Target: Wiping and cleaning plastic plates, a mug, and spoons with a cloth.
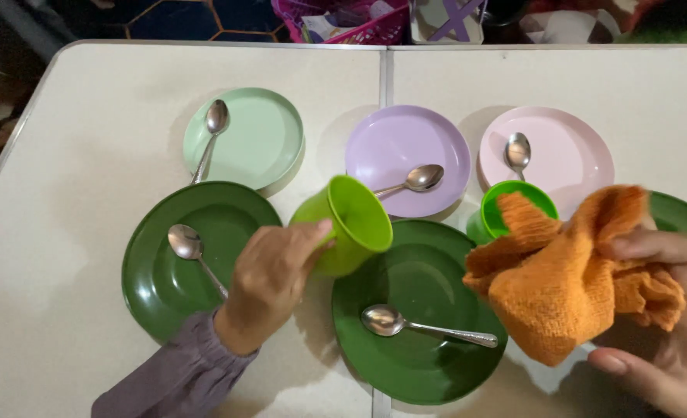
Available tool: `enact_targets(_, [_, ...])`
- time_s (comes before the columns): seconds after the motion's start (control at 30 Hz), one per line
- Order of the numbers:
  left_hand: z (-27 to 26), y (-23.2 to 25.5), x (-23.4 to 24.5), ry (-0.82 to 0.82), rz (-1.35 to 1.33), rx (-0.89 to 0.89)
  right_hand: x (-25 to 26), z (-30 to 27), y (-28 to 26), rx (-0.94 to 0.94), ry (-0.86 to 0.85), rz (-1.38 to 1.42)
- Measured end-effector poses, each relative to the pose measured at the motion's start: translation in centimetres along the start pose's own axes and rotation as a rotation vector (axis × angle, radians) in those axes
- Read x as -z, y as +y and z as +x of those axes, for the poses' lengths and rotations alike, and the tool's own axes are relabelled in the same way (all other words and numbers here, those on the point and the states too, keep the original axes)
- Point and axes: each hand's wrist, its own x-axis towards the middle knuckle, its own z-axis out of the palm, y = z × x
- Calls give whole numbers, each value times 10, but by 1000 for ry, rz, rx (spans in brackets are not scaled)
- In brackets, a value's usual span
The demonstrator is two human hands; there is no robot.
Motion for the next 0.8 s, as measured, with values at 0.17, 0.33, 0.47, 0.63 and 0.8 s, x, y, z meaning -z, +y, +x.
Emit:
enact_targets(0.17, [10,48,6,34,-289,-151,-28,-2,15,195,-285,-258])
enact_targets(0.33, [8,69,14,-7,-494,-152,-107,5,22,-991,-192,724])
enact_targets(0.47, [6,77,10,20,-560,-69,-86,2,47,-17,-919,-118])
enact_targets(0.63, [8,85,0,33,-688,131,-90,15,43,-35,-984,-155])
enact_targets(0.8, [16,103,4,35,-602,155,-108,12,44,116,-1121,-12])
